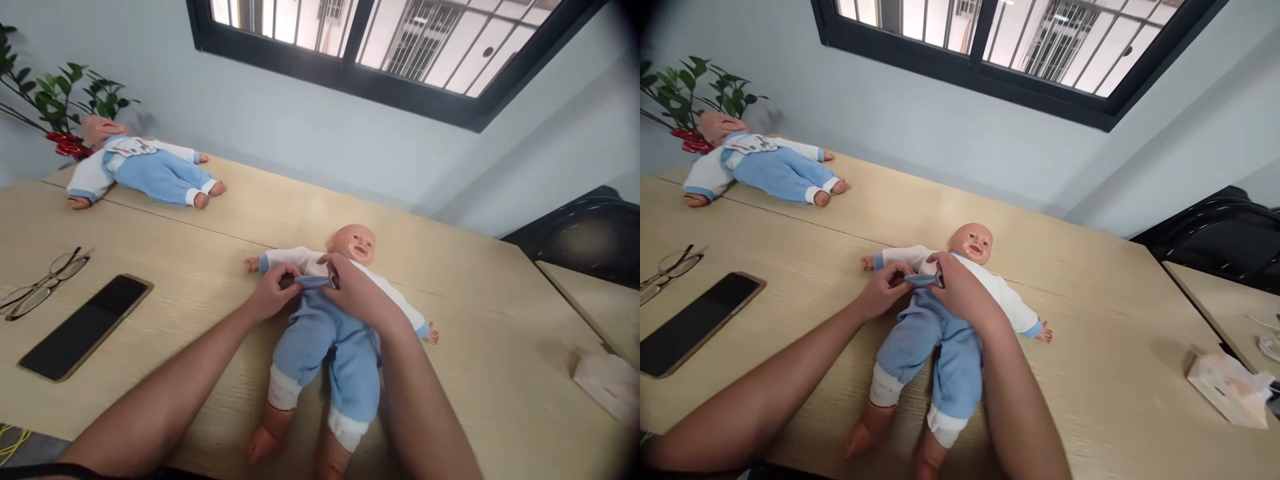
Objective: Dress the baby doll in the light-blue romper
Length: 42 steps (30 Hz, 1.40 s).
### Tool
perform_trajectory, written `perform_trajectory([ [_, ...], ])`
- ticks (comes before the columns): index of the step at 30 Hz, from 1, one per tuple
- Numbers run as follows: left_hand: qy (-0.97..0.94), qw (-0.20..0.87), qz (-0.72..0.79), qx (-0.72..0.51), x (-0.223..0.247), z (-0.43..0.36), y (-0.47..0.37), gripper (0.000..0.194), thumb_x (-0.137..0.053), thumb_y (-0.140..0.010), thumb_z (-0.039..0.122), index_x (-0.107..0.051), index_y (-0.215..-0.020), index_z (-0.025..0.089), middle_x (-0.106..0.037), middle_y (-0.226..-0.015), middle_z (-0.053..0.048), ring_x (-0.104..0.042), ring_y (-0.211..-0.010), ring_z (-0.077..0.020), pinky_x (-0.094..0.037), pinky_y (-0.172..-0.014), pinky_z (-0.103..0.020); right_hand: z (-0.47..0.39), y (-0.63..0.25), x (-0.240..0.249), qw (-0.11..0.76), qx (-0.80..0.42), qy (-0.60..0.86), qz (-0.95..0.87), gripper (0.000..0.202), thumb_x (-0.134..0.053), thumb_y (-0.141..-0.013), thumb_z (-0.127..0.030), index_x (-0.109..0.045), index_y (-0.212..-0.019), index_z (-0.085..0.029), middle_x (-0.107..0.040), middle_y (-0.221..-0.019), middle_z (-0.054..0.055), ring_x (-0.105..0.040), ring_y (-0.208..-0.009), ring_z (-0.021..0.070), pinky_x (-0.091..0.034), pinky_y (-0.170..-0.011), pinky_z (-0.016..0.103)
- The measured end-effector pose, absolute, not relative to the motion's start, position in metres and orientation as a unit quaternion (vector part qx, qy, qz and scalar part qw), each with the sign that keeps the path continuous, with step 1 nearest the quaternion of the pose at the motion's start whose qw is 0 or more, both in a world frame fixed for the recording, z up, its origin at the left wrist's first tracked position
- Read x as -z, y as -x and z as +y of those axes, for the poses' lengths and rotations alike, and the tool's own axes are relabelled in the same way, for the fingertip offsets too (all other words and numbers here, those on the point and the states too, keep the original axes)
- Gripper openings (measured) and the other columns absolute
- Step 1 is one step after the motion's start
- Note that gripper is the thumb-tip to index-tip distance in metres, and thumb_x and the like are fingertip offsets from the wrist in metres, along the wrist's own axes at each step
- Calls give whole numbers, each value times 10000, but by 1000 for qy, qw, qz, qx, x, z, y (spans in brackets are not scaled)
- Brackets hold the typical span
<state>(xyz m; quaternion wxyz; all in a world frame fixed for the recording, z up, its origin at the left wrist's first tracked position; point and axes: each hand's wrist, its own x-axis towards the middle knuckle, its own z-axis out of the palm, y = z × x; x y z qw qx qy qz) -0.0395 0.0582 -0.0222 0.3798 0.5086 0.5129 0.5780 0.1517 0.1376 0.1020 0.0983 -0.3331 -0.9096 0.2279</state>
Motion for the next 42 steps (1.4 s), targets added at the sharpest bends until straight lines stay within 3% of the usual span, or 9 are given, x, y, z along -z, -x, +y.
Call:
perform_trajectory([
  [2,-500,381,516,-581,23,58,39,213,-698,-866,356,-607,-966,192,-678,-976,-44,-646,-946,-196,-533,-904,-344,139,-155,-104,91,-239,322,-912,495,-716,-840,-273,-596,-1317,-223,-678,-1038,38,-588,-832,187,-425,-720,298],
  [7,-486,404,479,-610,20,57,40,259,-723,-860,386,-555,-906,195,-686,-1072,-68,-644,-1086,-209,-510,-988,-360,143,-156,-111,49,-241,294,-924,103,-702,-865,-310,-659,-923,-237,-668,-905,27,-564,-773,193,-413,-696,328],
  [12,-512,476,479,-531,16,54,43,341,-755,-851,423,-590,-1029,184,-660,-999,-35,-629,-888,-173,-521,-803,-301,147,-154,-106,88,-229,336,-909,149,-636,-892,-291,-594,-1019,-225,-635,-897,0,-556,-769,176,-402,-682,291],
  [16,-551,407,534,-495,16,56,40,383,-723,-863,372,-608,-1172,178,-668,-1108,-64,-621,-1010,-219,-505,-904,-350,147,-153,-99,107,-193,314,-923,126,-630,-884,-232,-576,-996,-213,-624,-970,32,-572,-873,200,-413,-752,298],
  [18,-553,366,561,-495,17,57,36,301,-684,-887,347,-618,-1127,178,-662,-1085,-59,-606,-1008,-217,-486,-912,-355,145,-152,-98,110,-183,299,-930,98,-615,-882,-197,-562,-963,-214,-608,-982,35,-571,-899,202,-409,-768,300],
  [21,-548,385,541,-509,16,55,35,197,-651,-917,349,-591,-1020,191,-622,-954,-23,-571,-861,-173,-473,-785,-306,140,-151,-101,105,-179,291,-934,87,-616,-884,-186,-540,-914,-216,-595,-994,33,-563,-879,192,-396,-740,293],
  [29,-515,484,465,-532,16,51,46,283,-722,-886,400,-569,-1026,207,-617,-1002,-21,-577,-810,-143,-486,-733,-273,134,-158,-115,15,-199,341,-919,339,-672,-907,-532,-528,-849,-230,-606,-791,-11,-500,-664,160,-310,-595,297],
  [35,-545,392,533,-515,19,53,37,353,-728,-842,304,-583,-1149,206,-604,-1009,-24,-579,-862,-170,-505,-758,-294,130,-161,-119,13,-200,332,-922,204,-681,-900,-387,-541,-866,-242,-616,-820,-18,-507,-691,162,-335,-611,307],
  [42,-568,182,583,-552,24,54,32,226,-686,-877,234,-558,-1062,215,-569,-947,2,-582,-858,-155,-499,-798,-289,120,-164,-128,26,-236,289,-927,174,-701,-874,-282,-531,-849,-254,-610,-859,-16,-519,-753,169,-376,-656,299],
])
